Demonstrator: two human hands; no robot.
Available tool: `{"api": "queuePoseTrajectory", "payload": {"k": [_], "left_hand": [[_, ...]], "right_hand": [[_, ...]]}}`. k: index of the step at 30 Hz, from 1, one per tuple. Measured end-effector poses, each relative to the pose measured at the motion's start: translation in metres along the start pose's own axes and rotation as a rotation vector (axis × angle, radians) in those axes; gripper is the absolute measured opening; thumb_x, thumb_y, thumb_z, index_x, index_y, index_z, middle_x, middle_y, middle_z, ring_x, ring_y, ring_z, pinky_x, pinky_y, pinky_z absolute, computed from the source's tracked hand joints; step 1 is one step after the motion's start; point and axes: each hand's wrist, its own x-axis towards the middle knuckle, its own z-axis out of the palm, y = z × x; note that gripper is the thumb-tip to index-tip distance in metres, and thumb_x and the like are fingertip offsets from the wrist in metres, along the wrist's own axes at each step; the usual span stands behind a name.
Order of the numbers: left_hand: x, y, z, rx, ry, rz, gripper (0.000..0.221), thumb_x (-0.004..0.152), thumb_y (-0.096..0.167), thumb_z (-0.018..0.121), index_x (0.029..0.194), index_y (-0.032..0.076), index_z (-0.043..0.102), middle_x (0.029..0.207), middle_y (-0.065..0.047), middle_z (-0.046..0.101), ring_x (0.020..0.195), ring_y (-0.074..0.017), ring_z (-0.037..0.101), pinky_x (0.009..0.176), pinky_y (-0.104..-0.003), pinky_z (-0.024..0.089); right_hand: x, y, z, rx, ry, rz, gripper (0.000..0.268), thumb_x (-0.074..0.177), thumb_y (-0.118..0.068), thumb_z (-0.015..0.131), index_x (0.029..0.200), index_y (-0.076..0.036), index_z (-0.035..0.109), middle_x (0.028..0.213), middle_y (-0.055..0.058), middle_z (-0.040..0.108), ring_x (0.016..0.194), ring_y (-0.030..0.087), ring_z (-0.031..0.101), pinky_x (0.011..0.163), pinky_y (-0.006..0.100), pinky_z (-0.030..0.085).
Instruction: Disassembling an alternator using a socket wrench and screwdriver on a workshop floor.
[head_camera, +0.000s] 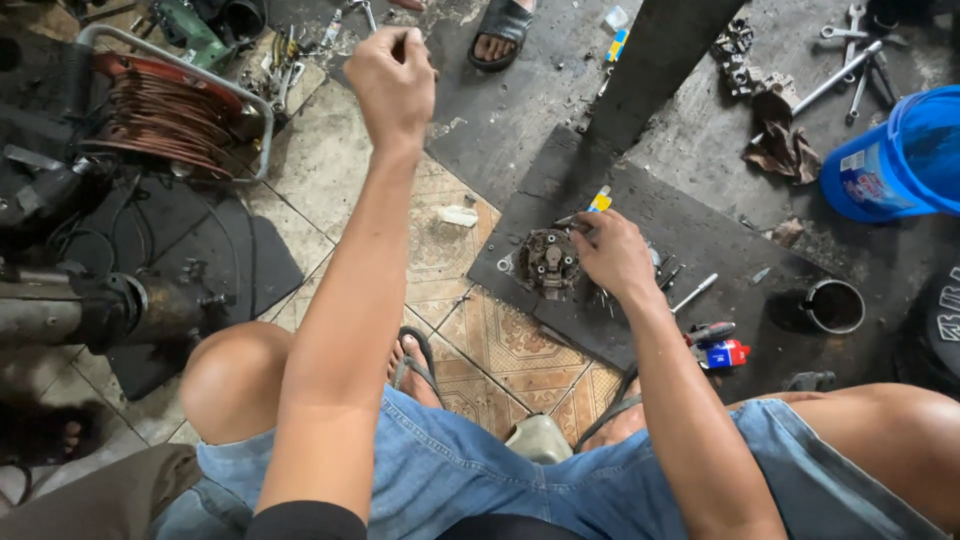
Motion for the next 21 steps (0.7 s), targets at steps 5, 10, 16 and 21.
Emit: {"api": "queuePoseTrajectory", "payload": {"k": [5, 10, 16, 21], "left_hand": [[-0.027, 0.003, -0.016, -0.129, -0.031, -0.036, 0.019, 0.091, 0.004, 0.062, 0.081, 0.001, 0.078, 0.062, -0.006, 0.074, 0.047, -0.0109, 0.07, 0.041, -0.021, 0.058], [-0.097, 0.003, 0.01, -0.463, -0.501, -0.547, 0.014, 0.094, 0.004, 0.065, 0.085, 0.001, 0.075, 0.067, -0.017, 0.073, 0.053, -0.0241, 0.074, 0.049, -0.035, 0.066], [-0.144, 0.023, 0.025, -0.464, -1.029, -0.621, 0.018, 0.096, 0.012, 0.061, 0.089, -0.001, 0.072, 0.066, -0.015, 0.071, 0.058, -0.0216, 0.074, 0.057, -0.035, 0.066], [-0.151, 0.02, 0.023, -0.519, -0.98, -0.619, 0.026, 0.099, 0.023, 0.066, 0.085, 0.003, 0.075, 0.066, -0.015, 0.071, 0.057, -0.022, 0.074, 0.057, -0.037, 0.066]], "right_hand": [[0.004, -0.001, -0.008, 0.14, 0.078, -0.064, 0.031, 0.088, -0.013, 0.073, 0.117, -0.006, 0.076, 0.098, 0.007, 0.073, 0.069, 0.023, 0.065, 0.067, 0.036, 0.052], [0.004, -0.024, -0.031, 0.288, 0.278, -0.311, 0.052, 0.085, -0.004, 0.078, 0.136, -0.008, 0.067, 0.12, 0.015, 0.066, 0.097, 0.031, 0.062, 0.085, 0.041, 0.052], [-0.011, -0.028, -0.059, 0.151, 0.235, -0.515, 0.033, 0.09, -0.008, 0.078, 0.123, -0.014, 0.073, 0.12, 0.013, 0.064, 0.113, 0.039, 0.061, 0.096, 0.049, 0.046], [-0.018, -0.015, -0.049, 0.333, 0.183, -0.363, 0.006, 0.092, -0.004, 0.081, 0.097, -0.008, 0.08, 0.072, 0.009, 0.067, 0.066, 0.024, 0.067, 0.06, 0.034, 0.051]]}}
